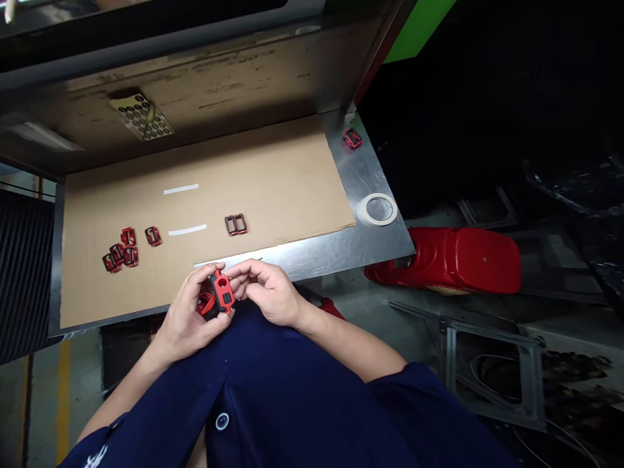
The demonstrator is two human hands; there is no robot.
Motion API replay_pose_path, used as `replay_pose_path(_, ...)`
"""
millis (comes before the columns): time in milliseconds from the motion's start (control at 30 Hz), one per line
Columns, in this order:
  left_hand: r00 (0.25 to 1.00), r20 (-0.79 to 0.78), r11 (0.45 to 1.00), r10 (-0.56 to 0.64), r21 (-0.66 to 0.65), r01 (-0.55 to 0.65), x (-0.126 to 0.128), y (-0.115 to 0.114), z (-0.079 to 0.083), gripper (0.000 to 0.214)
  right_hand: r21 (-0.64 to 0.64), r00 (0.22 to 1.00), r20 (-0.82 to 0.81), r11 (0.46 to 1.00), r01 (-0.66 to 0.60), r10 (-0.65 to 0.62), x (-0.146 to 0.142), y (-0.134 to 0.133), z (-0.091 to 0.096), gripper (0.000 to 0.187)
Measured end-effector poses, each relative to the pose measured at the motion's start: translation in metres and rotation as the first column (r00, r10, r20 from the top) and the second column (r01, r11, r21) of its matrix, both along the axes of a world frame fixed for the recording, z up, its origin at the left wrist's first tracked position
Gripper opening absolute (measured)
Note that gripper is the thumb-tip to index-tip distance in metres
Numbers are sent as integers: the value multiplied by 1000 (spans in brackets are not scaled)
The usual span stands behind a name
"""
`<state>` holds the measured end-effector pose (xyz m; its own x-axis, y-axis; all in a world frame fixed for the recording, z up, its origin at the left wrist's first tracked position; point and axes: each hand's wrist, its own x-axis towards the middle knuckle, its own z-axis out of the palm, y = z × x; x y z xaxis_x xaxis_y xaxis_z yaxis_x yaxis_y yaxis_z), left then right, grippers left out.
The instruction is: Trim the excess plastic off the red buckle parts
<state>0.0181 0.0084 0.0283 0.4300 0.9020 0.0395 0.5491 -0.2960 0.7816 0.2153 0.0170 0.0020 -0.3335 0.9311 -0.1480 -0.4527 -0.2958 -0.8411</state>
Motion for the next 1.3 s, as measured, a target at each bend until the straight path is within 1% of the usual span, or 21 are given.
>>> replay_pose_path(200,999,-32,995,-38,91,40,1,1,-2,73,-8,1000,17,1000,-21,21,0,1,-2,39)
replay_pose_path(433,998,-46,989,-38,143,44,1,2,-3,74,-45,999,2,998,-54,54,1,0,2,28)
replay_pose_path(500,997,-62,987,-40,153,49,0,2,-5,77,-40,998,27,998,-55,57,1,0,6,27)
replay_pose_path(567,996,-89,982,-24,185,40,-1,2,-7,83,-29,994,96,998,-56,59,1,1,9,30)
replay_pose_path(700,995,-103,959,-7,282,36,-3,2,-13,101,4,963,261,998,-70,66,-3,3,14,38)
replay_pose_path(800,994,-112,945,-7,326,43,-4,3,-16,106,32,947,316,997,-69,56,-5,5,16,37)
replay_pose_path(967,990,-136,906,-39,413,92,-7,4,-17,106,91,940,339,994,-67,32,-7,6,17,36)
replay_pose_path(1133,984,-174,864,-31,490,114,-6,6,-17,107,154,925,379,987,-51,-12,-7,5,15,31)
replay_pose_path(1300,984,-178,826,-7,554,106,-8,6,-21,112,300,920,375,954,-7,-112,-4,3,11,29)
